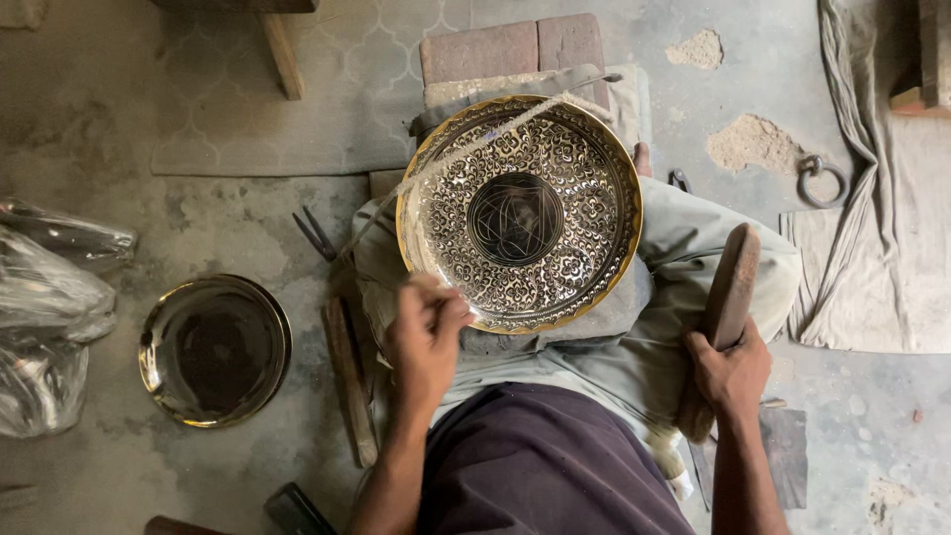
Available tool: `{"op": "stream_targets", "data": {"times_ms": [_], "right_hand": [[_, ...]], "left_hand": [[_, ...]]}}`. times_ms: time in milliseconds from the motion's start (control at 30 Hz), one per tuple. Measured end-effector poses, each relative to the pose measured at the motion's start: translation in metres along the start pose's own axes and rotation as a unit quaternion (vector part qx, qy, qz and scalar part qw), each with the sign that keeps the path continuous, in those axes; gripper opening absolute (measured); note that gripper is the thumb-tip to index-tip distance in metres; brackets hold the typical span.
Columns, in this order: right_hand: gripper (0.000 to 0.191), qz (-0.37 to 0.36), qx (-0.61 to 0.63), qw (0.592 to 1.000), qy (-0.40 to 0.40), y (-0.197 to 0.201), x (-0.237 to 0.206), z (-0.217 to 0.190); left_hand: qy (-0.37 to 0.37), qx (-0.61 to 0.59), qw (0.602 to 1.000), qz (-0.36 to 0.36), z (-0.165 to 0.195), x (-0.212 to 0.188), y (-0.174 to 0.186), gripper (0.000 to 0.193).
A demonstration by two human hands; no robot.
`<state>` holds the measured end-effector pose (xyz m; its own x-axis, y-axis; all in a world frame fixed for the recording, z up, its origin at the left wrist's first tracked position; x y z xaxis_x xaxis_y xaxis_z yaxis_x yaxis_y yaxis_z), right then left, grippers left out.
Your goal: The person sits on the floor with an ornate brass plate on their lap, holds a small punch against the plate's dark center, and repeatedly strikes the punch with a wooden mallet to engrave a pattern, repositioning the punch between strikes.
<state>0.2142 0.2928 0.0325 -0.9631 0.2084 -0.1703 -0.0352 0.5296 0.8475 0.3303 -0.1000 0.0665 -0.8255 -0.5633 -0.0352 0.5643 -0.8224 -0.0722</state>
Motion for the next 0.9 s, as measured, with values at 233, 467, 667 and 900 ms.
{"op": "stream_targets", "data": {"times_ms": [233, 467, 667, 900], "right_hand": [[0.053, -0.010, 0.012, 1.000, -0.004, -0.008, 0.009, 0.004], [0.064, -0.086, 0.027, 0.988, 0.122, 0.023, 0.033, -0.078], [0.039, 0.027, -0.036, 0.884, 0.466, 0.044, -0.001, -0.244], [0.040, -0.007, -0.261, 0.817, 0.514, 0.026, 0.001, -0.292]], "left_hand": [[-0.056, 0.096, 0.991, -0.075, -0.015, 0.040, -0.058, 0.030], [-0.097, 0.140, 0.983, -0.063, -0.017, 0.046, -0.066, 0.027], [-0.143, 0.149, 0.977, -0.055, -0.015, 0.043, -0.070, 0.024], [-0.135, 0.177, 0.973, -0.060, -0.018, 0.046, -0.070, 0.027]]}}
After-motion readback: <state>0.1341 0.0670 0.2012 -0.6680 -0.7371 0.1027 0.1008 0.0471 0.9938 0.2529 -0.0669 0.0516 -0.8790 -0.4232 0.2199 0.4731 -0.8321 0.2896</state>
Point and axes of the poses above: each hand's wrist, its own x-axis towards the middle knuckle, its own y-axis out of the back of the hand, z = x × y, the point moved 7 cm from there along x, towards the middle knuckle, and after that the axes turned 4 degrees about -x, right-handed, at the moved point
